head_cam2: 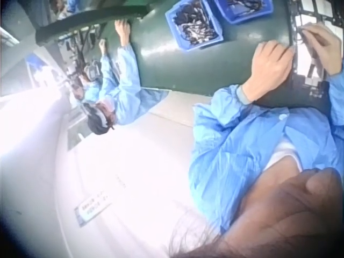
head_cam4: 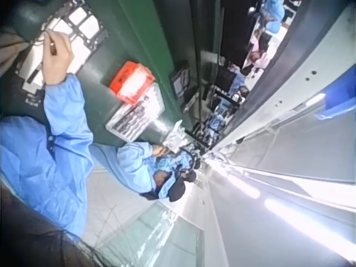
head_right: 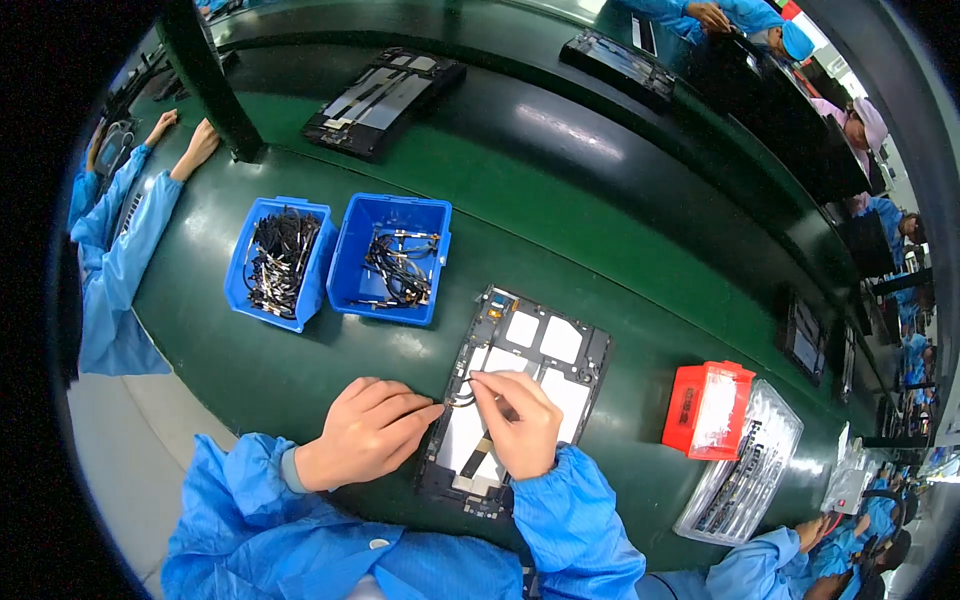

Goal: The person assembles electronic tablet devices by hand, installing internal electronic components and routing wiring harnesses into a tablet chassis.

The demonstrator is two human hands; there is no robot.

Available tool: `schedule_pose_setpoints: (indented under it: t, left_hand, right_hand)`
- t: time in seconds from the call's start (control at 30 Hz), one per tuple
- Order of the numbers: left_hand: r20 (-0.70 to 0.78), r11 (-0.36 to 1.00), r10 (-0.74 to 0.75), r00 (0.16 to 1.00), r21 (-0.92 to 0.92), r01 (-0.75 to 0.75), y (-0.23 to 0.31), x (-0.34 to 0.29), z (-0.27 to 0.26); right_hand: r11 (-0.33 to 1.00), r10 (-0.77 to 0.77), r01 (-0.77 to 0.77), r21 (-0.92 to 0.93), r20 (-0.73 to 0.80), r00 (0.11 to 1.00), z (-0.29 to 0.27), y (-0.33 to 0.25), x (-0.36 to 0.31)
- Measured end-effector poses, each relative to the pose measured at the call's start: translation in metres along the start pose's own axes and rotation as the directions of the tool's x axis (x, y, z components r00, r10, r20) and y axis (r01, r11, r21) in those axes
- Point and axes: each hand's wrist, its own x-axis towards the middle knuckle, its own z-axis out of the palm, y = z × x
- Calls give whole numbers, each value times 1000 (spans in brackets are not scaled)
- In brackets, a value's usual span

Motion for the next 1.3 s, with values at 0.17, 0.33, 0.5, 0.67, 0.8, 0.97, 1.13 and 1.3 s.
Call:
schedule_pose_setpoints:
  t: [0.17, 0.33, 0.5, 0.67, 0.8, 0.97, 1.13, 1.3]
  left_hand:
    - [40, 994, 81, 996, 75, -84, -8, 2, 9]
    - [62, 960, 210, 976, 177, -218, -16, 6, 13]
    - [107, 950, 225, 968, 195, -242, -19, 6, 9]
    - [71, 949, 222, 972, 212, -233, -16, 7, 13]
    - [23, 939, 291, 956, 186, -290, -15, 8, 14]
    - [23, 931, 341, 940, 128, -341, -8, 13, 21]
    - [50, 937, 330, 943, 101, -333, -7, 17, 27]
    - [26, 948, 316, 948, 31, -317, -6, 21, 35]
  right_hand:
    - [1000, 9, -9, -7, -3, 1000, -1, -4, 0]
    - [1000, -3, 3, -16, 2, 1000, -2, -3, 1]
    - [960, 208, -230, 160, 144, 967, -11, -7, 5]
    - [964, 220, -234, 128, 112, 969, -13, -5, 7]
    - [976, 188, -198, 92, 109, 976, -11, -2, 7]
    - [983, 162, -170, 70, 106, 981, -10, -2, 7]
    - [962, 270, -271, 6, 61, 961, -14, -10, 19]
    - [989, 148, -148, -14, 9, 989, -11, 5, 27]
